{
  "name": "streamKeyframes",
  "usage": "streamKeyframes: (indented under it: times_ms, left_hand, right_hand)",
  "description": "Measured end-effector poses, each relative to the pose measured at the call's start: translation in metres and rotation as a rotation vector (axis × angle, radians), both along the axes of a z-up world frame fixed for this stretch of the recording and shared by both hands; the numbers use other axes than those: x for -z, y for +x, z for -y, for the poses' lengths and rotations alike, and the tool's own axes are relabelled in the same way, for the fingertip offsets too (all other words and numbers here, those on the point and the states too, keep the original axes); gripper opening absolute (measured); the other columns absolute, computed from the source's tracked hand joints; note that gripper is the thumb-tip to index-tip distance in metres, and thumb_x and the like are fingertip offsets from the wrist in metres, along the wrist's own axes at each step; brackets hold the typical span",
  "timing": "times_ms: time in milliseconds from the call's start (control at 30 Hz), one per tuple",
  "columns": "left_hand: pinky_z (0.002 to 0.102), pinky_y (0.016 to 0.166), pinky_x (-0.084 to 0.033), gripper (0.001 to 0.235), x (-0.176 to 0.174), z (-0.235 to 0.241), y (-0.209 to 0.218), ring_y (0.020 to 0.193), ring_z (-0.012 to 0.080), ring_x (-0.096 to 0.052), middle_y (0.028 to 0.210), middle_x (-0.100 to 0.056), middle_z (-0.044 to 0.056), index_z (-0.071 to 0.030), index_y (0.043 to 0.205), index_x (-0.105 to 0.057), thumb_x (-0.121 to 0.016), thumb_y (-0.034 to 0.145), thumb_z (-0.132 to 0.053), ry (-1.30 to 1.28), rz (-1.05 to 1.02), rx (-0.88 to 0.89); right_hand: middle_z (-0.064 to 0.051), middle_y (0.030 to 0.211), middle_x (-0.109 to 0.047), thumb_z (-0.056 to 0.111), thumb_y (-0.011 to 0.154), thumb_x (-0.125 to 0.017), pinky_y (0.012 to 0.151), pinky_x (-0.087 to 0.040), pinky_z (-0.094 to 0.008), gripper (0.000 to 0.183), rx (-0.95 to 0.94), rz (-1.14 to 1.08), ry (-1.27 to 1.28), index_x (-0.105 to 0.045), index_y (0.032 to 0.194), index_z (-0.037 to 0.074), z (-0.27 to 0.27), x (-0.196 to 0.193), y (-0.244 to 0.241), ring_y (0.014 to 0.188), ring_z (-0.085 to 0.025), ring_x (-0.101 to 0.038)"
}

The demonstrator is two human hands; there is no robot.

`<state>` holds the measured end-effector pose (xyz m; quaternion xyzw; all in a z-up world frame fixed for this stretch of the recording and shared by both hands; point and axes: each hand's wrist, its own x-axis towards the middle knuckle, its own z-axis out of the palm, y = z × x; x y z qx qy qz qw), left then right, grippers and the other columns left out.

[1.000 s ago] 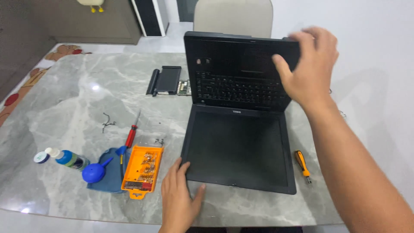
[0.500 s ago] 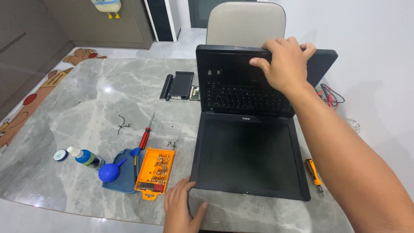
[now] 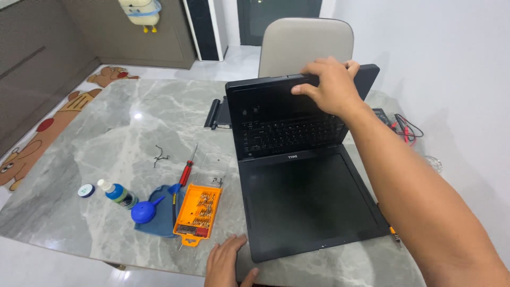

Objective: The person uses a screwdriver to tighten screws on the bottom panel of a black laptop. They repeatedly pick up screws from the table and secure them into the laptop casing, then close the laptop lid.

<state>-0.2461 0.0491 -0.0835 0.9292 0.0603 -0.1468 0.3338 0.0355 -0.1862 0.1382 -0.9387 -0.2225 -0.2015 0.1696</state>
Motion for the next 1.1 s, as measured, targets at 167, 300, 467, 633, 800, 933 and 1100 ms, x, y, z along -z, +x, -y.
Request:
streamKeyframes:
  times_ms: [167,300,467,633,800,933,1100]
  left_hand:
    - [0.040,0.118,-0.022,0.074,-0.041,-0.001,0.012,0.141,0.0132,-0.029,0.152,-0.032,-0.012,-0.032,0.139,-0.036,-0.077,0.079,-0.042,-0.027,-0.203,-0.069]
    - [0.037,0.119,-0.027,0.091,-0.059,0.006,0.017,0.140,0.0149,-0.033,0.154,-0.028,-0.012,-0.035,0.144,-0.025,-0.086,0.076,-0.027,-0.129,-0.319,-0.308]
    - [0.038,0.115,-0.027,0.097,-0.028,-0.003,0.006,0.141,0.0193,-0.034,0.158,-0.018,-0.003,-0.023,0.144,-0.021,-0.085,0.072,-0.010,-0.358,0.010,-0.322]
    - [0.040,0.113,-0.024,0.101,-0.046,0.000,-0.002,0.141,0.0232,-0.031,0.157,-0.019,0.008,-0.014,0.149,-0.012,-0.076,0.071,-0.004,-0.505,0.271,-0.359]
    - [0.045,0.114,-0.019,0.110,-0.074,0.010,0.004,0.145,0.0315,-0.018,0.159,-0.010,0.015,-0.004,0.147,-0.006,-0.079,0.065,-0.001,-0.538,0.654,-0.316]
    - [0.046,0.115,-0.019,0.102,-0.088,0.003,0.025,0.145,0.0352,-0.019,0.158,-0.008,0.019,-0.002,0.145,-0.003,-0.075,0.073,-0.014,-0.537,0.782,-0.227]
    - [0.046,0.116,-0.025,0.096,-0.130,-0.007,0.051,0.145,0.0326,-0.026,0.158,-0.018,0.015,-0.005,0.147,-0.013,-0.069,0.078,-0.042,-0.514,0.849,0.120]
  right_hand:
    - [0.003,0.094,-0.062,0.050,0.082,-0.070,0.083,-0.017,-0.038,0.037,-0.108,0.042,0.002,-0.068,0.100,0.018,0.000,0.005,0.014,0.099,-0.020,-0.049]
    - [0.003,0.096,-0.063,0.049,0.080,-0.071,0.085,-0.017,-0.039,0.036,-0.213,0.040,0.008,-0.069,0.100,0.019,-0.006,0.006,0.014,0.104,-0.019,-0.050]
    - [0.007,0.095,-0.062,0.051,0.078,-0.070,0.090,-0.016,-0.039,0.036,-0.367,0.039,0.040,-0.068,0.097,0.021,-0.016,0.005,0.008,0.096,-0.015,-0.051]
    - [0.008,0.095,-0.063,0.052,0.075,-0.069,0.087,-0.017,-0.035,0.037,-0.533,0.023,0.037,-0.070,0.098,0.023,-0.028,0.006,0.007,0.095,-0.013,-0.052]
    - [0.007,0.098,-0.066,0.049,0.075,-0.071,0.094,-0.019,-0.038,0.038,-0.735,0.056,0.005,-0.071,0.099,0.019,-0.035,0.007,0.004,0.093,-0.014,-0.054]
    - [0.007,0.090,-0.067,0.057,0.074,-0.065,0.090,-0.022,-0.035,0.042,-0.804,0.113,0.076,-0.070,0.090,0.019,-0.042,0.008,-0.007,0.090,-0.013,-0.056]
    - [0.006,0.087,-0.062,0.064,0.074,-0.057,0.094,-0.023,-0.035,0.049,-0.851,0.139,0.142,-0.067,0.083,0.017,-0.047,0.008,-0.021,0.086,-0.013,-0.055]
